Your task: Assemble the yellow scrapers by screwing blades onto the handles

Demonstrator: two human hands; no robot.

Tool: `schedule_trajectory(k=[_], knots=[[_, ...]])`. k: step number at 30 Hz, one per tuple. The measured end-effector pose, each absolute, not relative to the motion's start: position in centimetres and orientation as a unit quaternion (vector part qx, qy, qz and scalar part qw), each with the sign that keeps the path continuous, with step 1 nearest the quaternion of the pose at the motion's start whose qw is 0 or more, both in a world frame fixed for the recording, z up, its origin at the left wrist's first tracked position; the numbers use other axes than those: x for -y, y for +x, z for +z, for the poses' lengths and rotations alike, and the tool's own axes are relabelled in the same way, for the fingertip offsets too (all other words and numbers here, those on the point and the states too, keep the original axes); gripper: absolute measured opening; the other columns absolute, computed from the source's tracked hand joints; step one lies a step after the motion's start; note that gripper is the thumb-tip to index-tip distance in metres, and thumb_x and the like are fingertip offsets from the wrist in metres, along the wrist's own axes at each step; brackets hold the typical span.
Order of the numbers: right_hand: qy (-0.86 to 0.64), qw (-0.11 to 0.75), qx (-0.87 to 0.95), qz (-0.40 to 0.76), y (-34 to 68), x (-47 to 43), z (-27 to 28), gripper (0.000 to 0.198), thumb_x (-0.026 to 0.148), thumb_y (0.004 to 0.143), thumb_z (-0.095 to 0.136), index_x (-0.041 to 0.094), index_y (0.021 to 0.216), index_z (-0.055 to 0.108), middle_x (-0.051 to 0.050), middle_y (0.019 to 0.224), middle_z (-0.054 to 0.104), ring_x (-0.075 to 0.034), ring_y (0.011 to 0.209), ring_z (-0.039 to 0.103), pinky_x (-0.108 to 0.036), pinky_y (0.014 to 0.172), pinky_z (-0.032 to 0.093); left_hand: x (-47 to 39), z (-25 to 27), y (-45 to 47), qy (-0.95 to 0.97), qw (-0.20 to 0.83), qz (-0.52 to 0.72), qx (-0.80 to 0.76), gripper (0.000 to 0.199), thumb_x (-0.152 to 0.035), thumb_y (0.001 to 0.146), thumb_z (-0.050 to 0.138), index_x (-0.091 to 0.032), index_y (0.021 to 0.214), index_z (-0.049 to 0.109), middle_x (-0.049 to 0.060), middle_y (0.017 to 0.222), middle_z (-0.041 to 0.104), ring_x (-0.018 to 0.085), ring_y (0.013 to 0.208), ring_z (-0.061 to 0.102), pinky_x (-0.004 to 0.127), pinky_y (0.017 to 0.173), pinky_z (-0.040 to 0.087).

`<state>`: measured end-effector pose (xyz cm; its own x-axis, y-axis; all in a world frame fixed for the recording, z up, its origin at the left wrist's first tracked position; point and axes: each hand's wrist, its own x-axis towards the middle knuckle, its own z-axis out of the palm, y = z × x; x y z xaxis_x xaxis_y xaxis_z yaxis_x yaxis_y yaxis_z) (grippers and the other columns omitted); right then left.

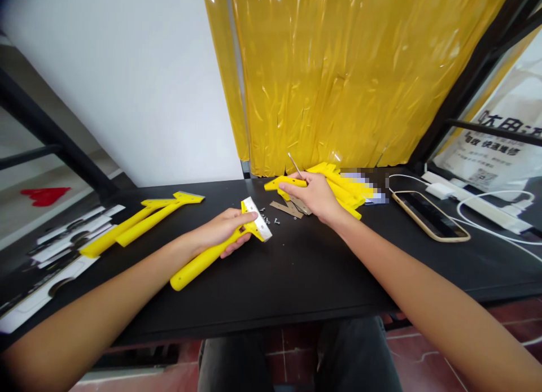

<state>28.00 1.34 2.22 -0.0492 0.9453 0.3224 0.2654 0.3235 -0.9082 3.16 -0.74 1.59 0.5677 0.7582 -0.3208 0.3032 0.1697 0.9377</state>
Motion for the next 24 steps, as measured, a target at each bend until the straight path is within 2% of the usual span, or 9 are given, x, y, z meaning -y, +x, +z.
schedule_trajectory(k=[2,6,10,15,19,22,24], knots=[[-0.466,0.496,0.619,0.392,28.0,-0.8,2.6,0.038,0.050,0.070,0.085,0.018,0.079,0.065,0.007,0.055,0.044,-0.006,0.046,0.030,-0.025,0.043,0.019,0.7,1.6,3.1,0.612,0.638,0.183,-0.429,0.047,-0.057,0.094,0.054,-0.016,0.070,0.058,-0.003,0.051,0.050,0.009,0.033,0.043,0.021,0.027,0.037],[-0.419,0.474,0.588,0.504,27.9,-0.2,3.0,0.035,0.043,0.073,0.085,0.020,0.079,0.058,0.010,0.055,0.035,-0.005,0.046,0.020,-0.025,0.043,0.011,0.7,1.5,3.2,0.612,0.636,0.182,-0.433,0.049,-0.058,0.093,0.055,-0.016,0.069,0.058,-0.002,0.052,0.051,0.009,0.032,0.043,0.021,0.027,0.036],[-0.384,0.422,0.593,0.569,27.6,0.2,2.9,0.036,0.038,0.074,0.085,0.019,0.073,0.055,0.011,0.054,0.030,-0.005,0.047,0.016,-0.026,0.043,0.008,0.7,1.5,3.2,0.625,0.629,0.178,-0.427,0.050,-0.057,0.094,0.055,-0.016,0.066,0.057,-0.002,0.051,0.052,0.010,0.032,0.045,0.021,0.027,0.037],[-0.382,0.391,0.577,0.607,26.8,0.8,2.4,0.039,0.045,0.079,0.080,0.018,0.070,0.053,0.010,0.058,0.025,-0.005,0.050,0.016,-0.025,0.046,0.008,0.8,1.5,3.2,0.630,0.626,0.178,-0.423,0.049,-0.055,0.094,0.056,-0.017,0.063,0.056,-0.002,0.048,0.051,0.011,0.031,0.046,0.021,0.027,0.038],[-0.377,0.367,0.569,0.632,26.2,1.2,2.1,0.034,0.039,0.072,0.086,0.017,0.081,0.062,0.009,0.062,0.033,-0.004,0.051,0.018,-0.025,0.047,0.007,0.8,1.5,3.2,0.638,0.624,0.178,-0.415,0.051,-0.053,0.096,0.054,-0.017,0.060,0.055,-0.001,0.046,0.050,0.011,0.030,0.046,0.021,0.027,0.038],[-0.408,0.382,0.547,0.623,25.5,1.3,1.5,0.039,0.035,0.065,0.089,0.018,0.091,0.065,0.008,0.065,0.043,-0.004,0.049,0.020,-0.025,0.046,0.007,0.8,1.4,3.3,0.640,0.624,0.176,-0.413,0.046,-0.048,0.097,0.051,-0.017,0.064,0.057,-0.001,0.046,0.052,0.011,0.030,0.046,0.020,0.028,0.038],[-0.426,0.393,0.533,0.616,25.1,1.3,1.1,0.041,0.035,0.063,0.090,0.019,0.090,0.065,0.008,0.063,0.043,-0.004,0.049,0.021,-0.024,0.045,0.008,0.8,1.3,3.3,0.645,0.620,0.174,-0.411,0.043,-0.043,0.098,0.049,-0.016,0.064,0.057,-0.001,0.047,0.053,0.010,0.030,0.045,0.019,0.028,0.037]])
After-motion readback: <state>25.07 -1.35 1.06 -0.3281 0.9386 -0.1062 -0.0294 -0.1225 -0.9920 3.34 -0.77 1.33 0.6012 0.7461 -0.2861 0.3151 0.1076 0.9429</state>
